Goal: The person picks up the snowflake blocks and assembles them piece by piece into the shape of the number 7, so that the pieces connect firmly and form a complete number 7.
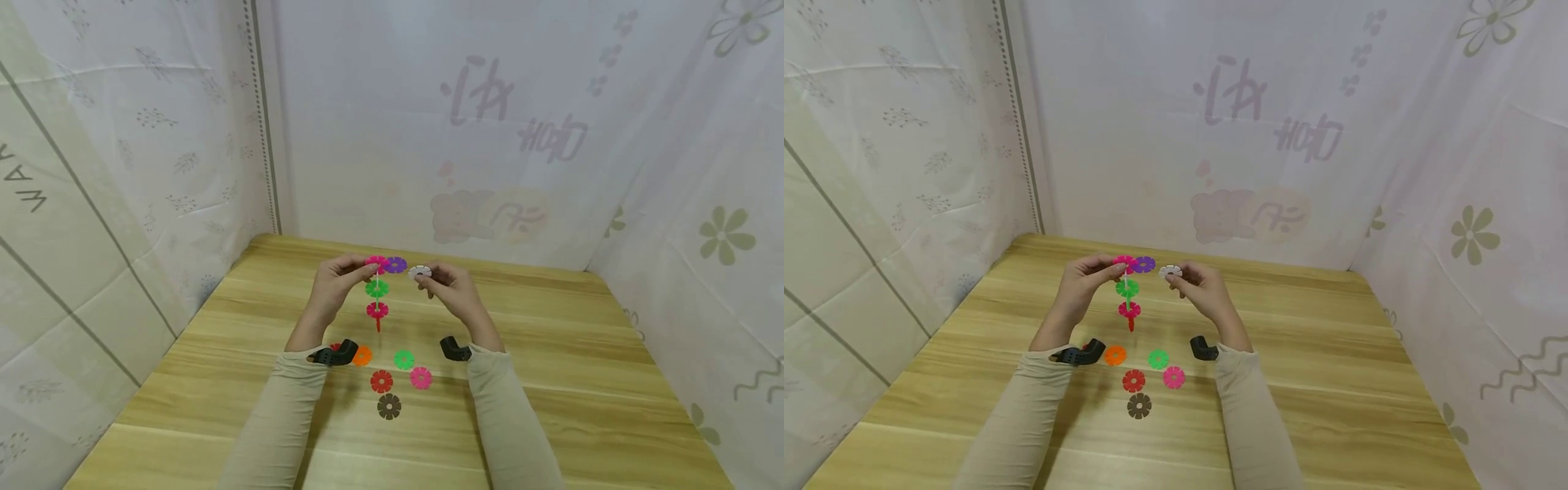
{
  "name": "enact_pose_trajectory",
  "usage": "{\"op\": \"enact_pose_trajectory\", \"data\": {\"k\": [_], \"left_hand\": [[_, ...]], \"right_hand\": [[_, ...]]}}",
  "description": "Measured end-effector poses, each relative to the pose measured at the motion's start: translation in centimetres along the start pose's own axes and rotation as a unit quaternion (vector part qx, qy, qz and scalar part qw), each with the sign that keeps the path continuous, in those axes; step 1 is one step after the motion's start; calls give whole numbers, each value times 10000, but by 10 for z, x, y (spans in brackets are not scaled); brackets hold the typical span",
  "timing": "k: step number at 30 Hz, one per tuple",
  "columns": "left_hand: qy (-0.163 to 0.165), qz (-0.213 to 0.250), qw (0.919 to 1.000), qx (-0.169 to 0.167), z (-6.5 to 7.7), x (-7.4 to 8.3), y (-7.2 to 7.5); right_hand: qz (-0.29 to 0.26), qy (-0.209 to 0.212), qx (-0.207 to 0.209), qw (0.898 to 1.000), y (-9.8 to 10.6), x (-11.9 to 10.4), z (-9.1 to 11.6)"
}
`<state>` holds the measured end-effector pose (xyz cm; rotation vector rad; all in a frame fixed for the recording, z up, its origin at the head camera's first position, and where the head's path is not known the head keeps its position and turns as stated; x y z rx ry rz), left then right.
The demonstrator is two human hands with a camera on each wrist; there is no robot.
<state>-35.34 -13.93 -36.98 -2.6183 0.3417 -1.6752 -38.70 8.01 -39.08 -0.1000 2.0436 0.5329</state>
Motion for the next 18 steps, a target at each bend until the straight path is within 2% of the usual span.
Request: {"op": "enact_pose_trajectory", "data": {"k": [5, 8, 14, 18], "left_hand": [[-1, -64, 9999, -78, 1, 0, -3], [37, -109, 9999, -72, 1, -1, -3], [58, -207, 9997, -126, 1, -2, -7], [46, -277, 9994, -189, 1, -3, -9]], "right_hand": [[77, 103, 137, 9998, 4, -13, 5], [223, 149, 80, 9996, 3, -23, 8], [677, 554, -59, 9962, -3, -62, 12], [815, 587, 6, 9949, -3, -77, 14]]}}
Point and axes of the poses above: each hand's wrist, its own z-axis away from the middle knuckle, its own y-axis out of the back of the hand, x = y × z, the point moved 9 cm from there along -z, towards the middle knuckle, and after that the axes turned 2 degrees about z, right-handed, at the moved point
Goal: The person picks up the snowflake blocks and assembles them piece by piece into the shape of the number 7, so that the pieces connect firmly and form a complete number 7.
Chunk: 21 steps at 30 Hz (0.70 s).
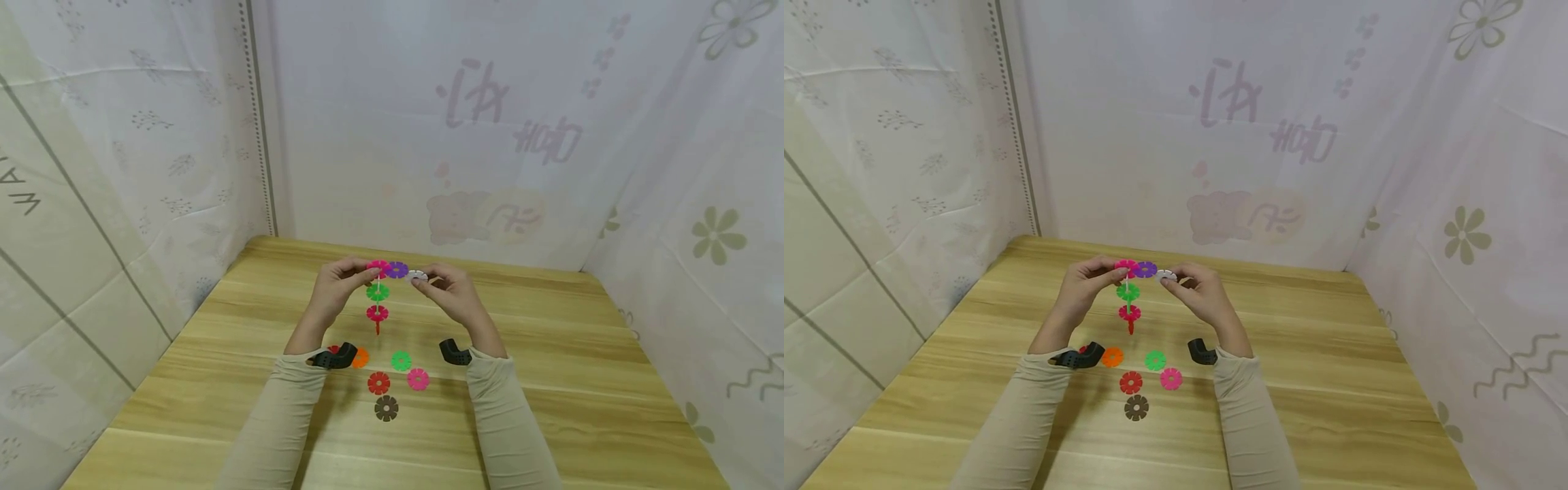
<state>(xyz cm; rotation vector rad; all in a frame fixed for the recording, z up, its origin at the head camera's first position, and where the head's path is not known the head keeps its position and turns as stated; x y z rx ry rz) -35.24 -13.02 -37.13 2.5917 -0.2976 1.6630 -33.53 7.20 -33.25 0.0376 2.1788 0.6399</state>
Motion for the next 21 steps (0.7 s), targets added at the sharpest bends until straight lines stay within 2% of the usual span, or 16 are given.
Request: {"op": "enact_pose_trajectory", "data": {"k": [8, 11, 17, 21], "left_hand": [[33, -177, 9998, -7, 0, -1, 1], [-1, -273, 9996, -20, 0, 0, 1], [6, -249, 9997, -28, 0, -1, 0], [-65, -237, 9997, -49, 0, 0, -1]], "right_hand": [[70, -118, 91, 9999, 3, 2, -1], [-28, -81, 207, 9997, 6, 6, -2], [-624, -25, 451, 9970, 10, 7, -2], [-479, 60, 545, 9973, 11, 3, -2]]}}
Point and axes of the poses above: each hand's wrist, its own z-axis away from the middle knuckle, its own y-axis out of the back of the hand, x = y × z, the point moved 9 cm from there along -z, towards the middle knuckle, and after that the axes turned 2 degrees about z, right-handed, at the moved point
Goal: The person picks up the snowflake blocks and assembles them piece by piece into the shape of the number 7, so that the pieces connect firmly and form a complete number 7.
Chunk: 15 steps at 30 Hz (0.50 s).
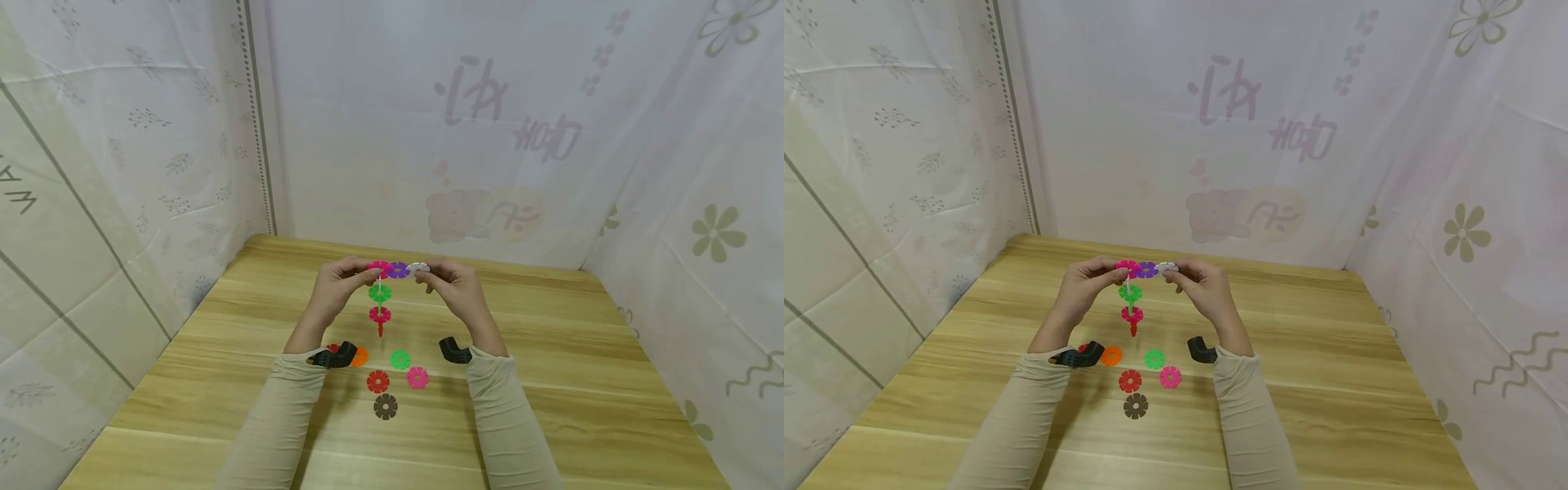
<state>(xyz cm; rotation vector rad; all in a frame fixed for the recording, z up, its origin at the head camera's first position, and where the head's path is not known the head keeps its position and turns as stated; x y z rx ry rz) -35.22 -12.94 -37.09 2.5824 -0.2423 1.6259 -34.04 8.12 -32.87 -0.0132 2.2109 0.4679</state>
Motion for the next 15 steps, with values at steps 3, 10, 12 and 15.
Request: {"op": "enact_pose_trajectory", "data": {"k": [3, 10, 12, 15], "left_hand": [[-6, 45, 10000, 8, 0, 0, 0], [6, 209, 9998, 68, -2, -1, -2], [-3, 138, 9998, 159, -2, -1, -2], [21, -28, 9993, 380, -1, -1, 1]], "right_hand": [[186, -58, 87, 9998, 1, 2, 0], [342, -121, 392, 9986, 6, 28, -1], [429, -2, 431, 9981, 5, 27, -1], [575, 181, 454, 9972, 3, 23, -1]]}}
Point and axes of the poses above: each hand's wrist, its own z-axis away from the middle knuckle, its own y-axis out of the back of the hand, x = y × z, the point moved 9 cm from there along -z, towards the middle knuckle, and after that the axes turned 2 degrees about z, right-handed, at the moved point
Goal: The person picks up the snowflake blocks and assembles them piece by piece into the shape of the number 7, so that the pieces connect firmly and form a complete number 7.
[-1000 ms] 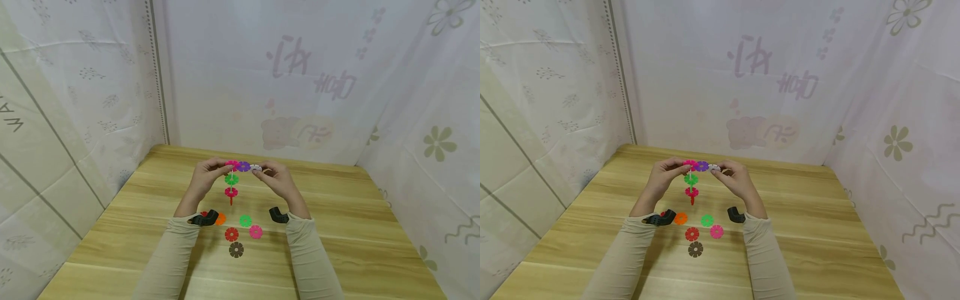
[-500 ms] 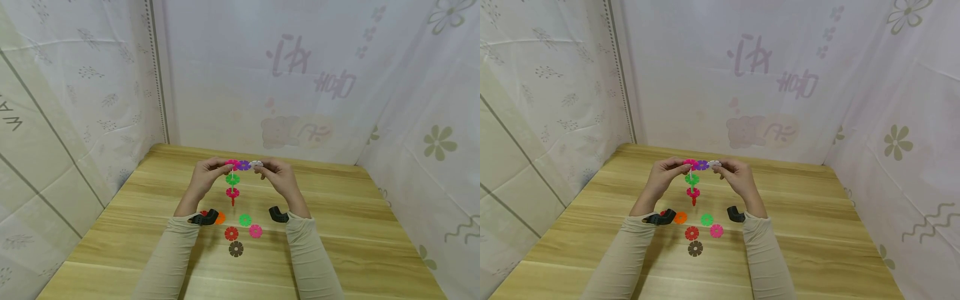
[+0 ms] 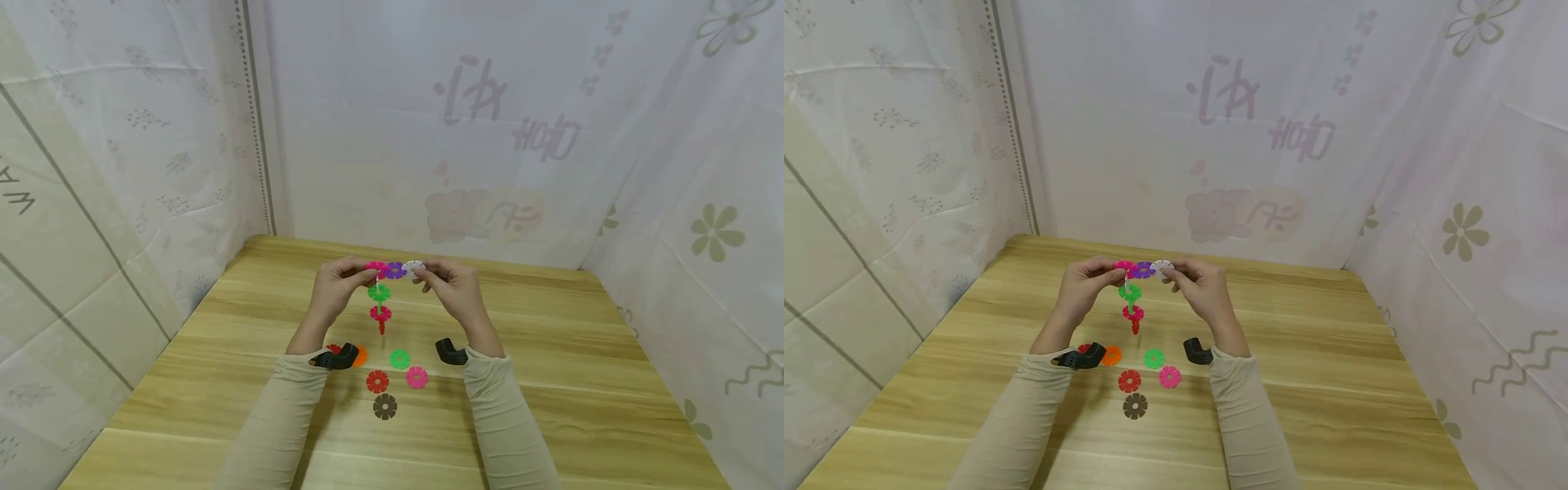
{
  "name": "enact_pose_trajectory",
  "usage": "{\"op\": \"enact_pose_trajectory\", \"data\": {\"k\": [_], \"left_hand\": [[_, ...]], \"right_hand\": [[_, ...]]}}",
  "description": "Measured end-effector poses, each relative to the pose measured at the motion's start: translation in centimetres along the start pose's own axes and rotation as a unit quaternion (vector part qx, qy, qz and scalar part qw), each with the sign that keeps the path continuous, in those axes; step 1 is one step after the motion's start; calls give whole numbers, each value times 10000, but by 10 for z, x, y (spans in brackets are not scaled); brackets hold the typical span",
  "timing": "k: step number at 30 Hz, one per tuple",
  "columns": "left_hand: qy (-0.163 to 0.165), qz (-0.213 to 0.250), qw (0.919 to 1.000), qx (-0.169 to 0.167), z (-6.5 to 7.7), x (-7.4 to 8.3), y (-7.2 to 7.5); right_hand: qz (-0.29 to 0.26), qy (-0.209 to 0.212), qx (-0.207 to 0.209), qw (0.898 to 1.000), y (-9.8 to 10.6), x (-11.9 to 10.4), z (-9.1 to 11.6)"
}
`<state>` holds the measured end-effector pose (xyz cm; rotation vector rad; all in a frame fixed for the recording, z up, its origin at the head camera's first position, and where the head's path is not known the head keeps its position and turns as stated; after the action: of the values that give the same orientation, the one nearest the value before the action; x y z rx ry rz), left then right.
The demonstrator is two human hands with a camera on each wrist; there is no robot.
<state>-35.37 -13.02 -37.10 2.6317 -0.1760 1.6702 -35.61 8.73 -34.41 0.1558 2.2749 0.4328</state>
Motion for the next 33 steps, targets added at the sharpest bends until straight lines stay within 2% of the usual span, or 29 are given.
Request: {"op": "enact_pose_trajectory", "data": {"k": [5, 13, 18, 22, 29, 33], "left_hand": [[-56, -166, 9995, 261, 1, 3, 3], [-209, -36, 9990, 402, 4, 5, 2], [-132, 1, 9981, 601, 5, 5, 4], [-119, -209, 9969, 749, 5, 6, 6], [-296, -655, 9935, 881, 5, 11, 6], [-365, -835, 9917, 904, 5, 12, 5]], "right_hand": [[76, 153, 28, 9998, -1, -6, 0], [-42, 27, 179, 9998, -3, -9, 1], [-94, 80, 272, 9996, -4, -32, 1], [-53, 175, 324, 9993, -5, -44, 1], [145, 268, 522, 9982, -4, -46, 1], [80, 372, 536, 9978, -5, -48, 1]]}}
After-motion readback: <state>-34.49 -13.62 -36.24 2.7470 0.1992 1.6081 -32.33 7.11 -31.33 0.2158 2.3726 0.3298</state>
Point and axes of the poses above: each hand's wrist, its own z-axis away from the middle knuckle, its own y-axis out of the back of the hand, x = y × z, the point moved 9 cm from there along -z, towards the middle knuckle, and after that the axes turned 2 degrees about z, right-handed, at the moved point
